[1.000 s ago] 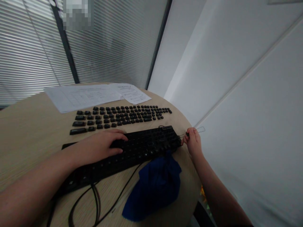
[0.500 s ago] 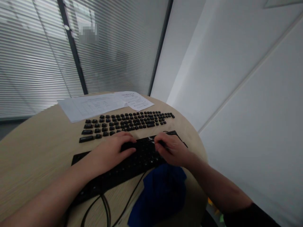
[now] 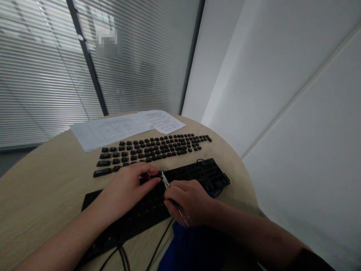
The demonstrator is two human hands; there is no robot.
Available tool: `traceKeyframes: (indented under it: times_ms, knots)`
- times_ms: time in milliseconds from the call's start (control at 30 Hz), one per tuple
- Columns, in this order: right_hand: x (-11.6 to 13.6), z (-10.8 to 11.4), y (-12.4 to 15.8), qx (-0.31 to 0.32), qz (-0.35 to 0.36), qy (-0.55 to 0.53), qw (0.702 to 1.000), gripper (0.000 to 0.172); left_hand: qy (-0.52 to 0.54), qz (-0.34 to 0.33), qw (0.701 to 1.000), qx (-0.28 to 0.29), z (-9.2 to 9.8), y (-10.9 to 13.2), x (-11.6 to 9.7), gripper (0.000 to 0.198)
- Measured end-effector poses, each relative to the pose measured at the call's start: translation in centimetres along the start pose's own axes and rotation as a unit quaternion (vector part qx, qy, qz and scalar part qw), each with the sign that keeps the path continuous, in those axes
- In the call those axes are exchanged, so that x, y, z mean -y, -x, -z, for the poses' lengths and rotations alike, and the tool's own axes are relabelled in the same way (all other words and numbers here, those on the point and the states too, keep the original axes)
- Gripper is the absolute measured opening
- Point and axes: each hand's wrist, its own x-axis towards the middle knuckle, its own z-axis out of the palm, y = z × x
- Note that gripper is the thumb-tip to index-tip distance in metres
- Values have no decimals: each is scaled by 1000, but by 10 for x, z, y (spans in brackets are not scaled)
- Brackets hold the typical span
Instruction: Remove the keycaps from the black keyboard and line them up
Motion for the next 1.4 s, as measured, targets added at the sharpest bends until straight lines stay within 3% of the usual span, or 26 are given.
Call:
traceKeyframes:
  times_ms: [267,467,633,800,933,1167,1267,1400]
  knots:
    - [6,-3,-1,4,5,35,999,11,2,33,999,-15,-1,0,-11,25]
    - [5,4,-3,-12,-44,22,999,18,46,52,997,-35,-3,-1,-12,22]
    - [-7,15,-6,-31,-133,47,989,27,83,84,990,-74,6,-4,-7,25]
    - [-8,24,-6,-75,-118,70,988,29,127,63,990,17,6,-3,-12,32]
    - [-4,24,-4,-69,-99,69,990,37,143,42,986,75,-3,1,-19,32]
    - [-13,26,2,-102,-82,87,988,43,186,53,976,102,-3,2,-21,33]
    - [-15,23,2,-78,-40,45,995,40,195,56,973,111,-3,3,-21,33]
    - [-15,18,3,-79,-36,37,996,29,194,38,973,122,-6,3,-20,29]
